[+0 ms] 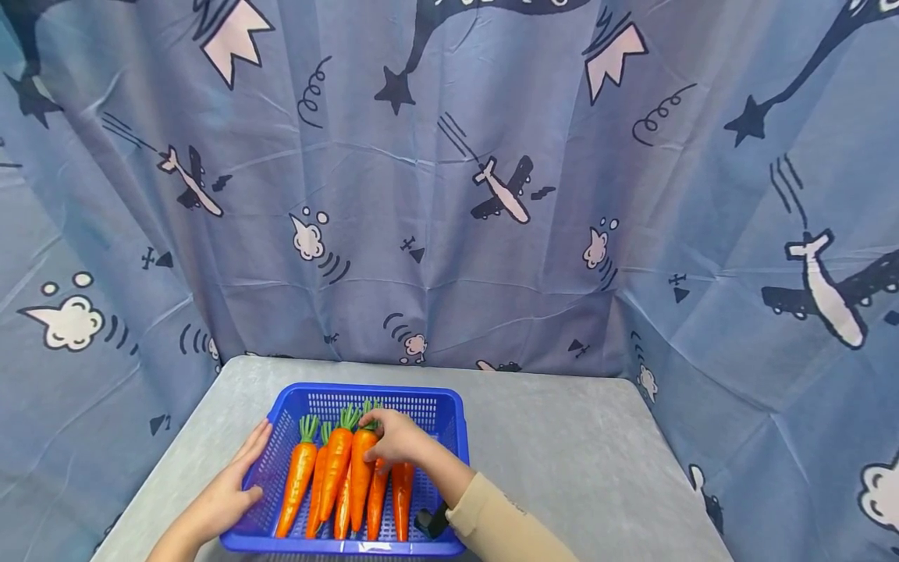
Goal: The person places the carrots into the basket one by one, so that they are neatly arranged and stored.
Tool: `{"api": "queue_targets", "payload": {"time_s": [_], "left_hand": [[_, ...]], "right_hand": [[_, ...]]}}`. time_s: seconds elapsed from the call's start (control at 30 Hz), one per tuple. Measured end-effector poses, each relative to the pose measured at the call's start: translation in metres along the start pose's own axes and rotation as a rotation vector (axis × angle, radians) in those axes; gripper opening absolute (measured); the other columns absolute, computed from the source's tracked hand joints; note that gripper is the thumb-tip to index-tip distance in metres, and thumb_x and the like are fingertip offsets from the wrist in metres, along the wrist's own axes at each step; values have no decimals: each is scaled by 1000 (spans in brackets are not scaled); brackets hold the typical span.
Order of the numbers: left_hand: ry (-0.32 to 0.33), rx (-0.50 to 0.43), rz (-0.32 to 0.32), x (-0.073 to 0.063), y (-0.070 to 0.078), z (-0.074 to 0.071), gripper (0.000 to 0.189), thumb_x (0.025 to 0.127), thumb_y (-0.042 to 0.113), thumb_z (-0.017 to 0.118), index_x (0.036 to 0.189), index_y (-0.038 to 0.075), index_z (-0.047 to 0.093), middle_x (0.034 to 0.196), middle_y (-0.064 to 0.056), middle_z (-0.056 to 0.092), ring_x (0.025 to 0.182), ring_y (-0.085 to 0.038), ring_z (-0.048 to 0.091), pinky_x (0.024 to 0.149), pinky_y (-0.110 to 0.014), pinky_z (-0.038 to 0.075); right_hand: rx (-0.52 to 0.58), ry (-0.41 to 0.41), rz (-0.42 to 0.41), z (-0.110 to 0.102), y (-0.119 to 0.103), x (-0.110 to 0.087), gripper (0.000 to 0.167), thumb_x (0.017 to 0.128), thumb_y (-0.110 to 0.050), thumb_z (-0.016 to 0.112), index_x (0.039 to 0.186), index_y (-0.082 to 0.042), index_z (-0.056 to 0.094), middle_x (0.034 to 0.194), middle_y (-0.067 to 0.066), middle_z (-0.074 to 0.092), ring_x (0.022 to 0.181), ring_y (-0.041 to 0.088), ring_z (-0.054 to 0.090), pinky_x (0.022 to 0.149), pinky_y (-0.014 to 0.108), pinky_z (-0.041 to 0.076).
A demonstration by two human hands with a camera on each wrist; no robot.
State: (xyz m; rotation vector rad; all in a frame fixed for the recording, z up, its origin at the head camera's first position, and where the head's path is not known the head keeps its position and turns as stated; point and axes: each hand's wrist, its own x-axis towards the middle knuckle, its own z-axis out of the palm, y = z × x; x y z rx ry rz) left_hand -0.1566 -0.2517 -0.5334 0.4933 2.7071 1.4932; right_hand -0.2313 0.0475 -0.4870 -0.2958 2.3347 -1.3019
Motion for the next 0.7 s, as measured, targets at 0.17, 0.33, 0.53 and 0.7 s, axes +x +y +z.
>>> {"api": "queue_targets", "payload": {"time_s": [0.17, 0.33, 0.53, 0.7], "left_hand": [[-1, -2, 10, 2, 1, 2, 91, 77, -12, 56, 160, 2, 21, 168, -25, 5, 135, 24, 0, 97, 6, 8], [14, 12, 64, 1, -2, 4, 92, 75, -12, 57, 160, 1, 22, 166, -30, 7, 132, 28, 1, 97, 6, 8], [5, 4, 55, 2, -11, -2, 94, 77, -10, 58, 161, 7, 21, 167, -27, 7, 131, 29, 1, 96, 6, 8], [-21, -12, -21, 2, -11, -9, 100, 87, 4, 65, 164, 17, 3, 167, -28, 2, 155, -14, 9, 114, -17, 22]], "right_hand": [[-34, 29, -19, -8, -2, -8, 53, 79, 2, 80, 128, -12, 64, 117, 17, 62, 74, 30, 68, 60, 46, 60], [-86, 56, -63, -22, -3, -17, 54, 81, -5, 81, 131, -15, 62, 128, 19, 61, 74, 26, 68, 63, 40, 60], [-160, 122, -144, -46, -10, -31, 56, 83, -19, 81, 135, -17, 61, 131, 16, 63, 108, 32, 66, 78, 43, 59], [-118, 173, -220, -70, -5, -47, 56, 87, -26, 78, 138, -17, 58, 133, 18, 62, 119, 38, 62, 84, 51, 58]]}}
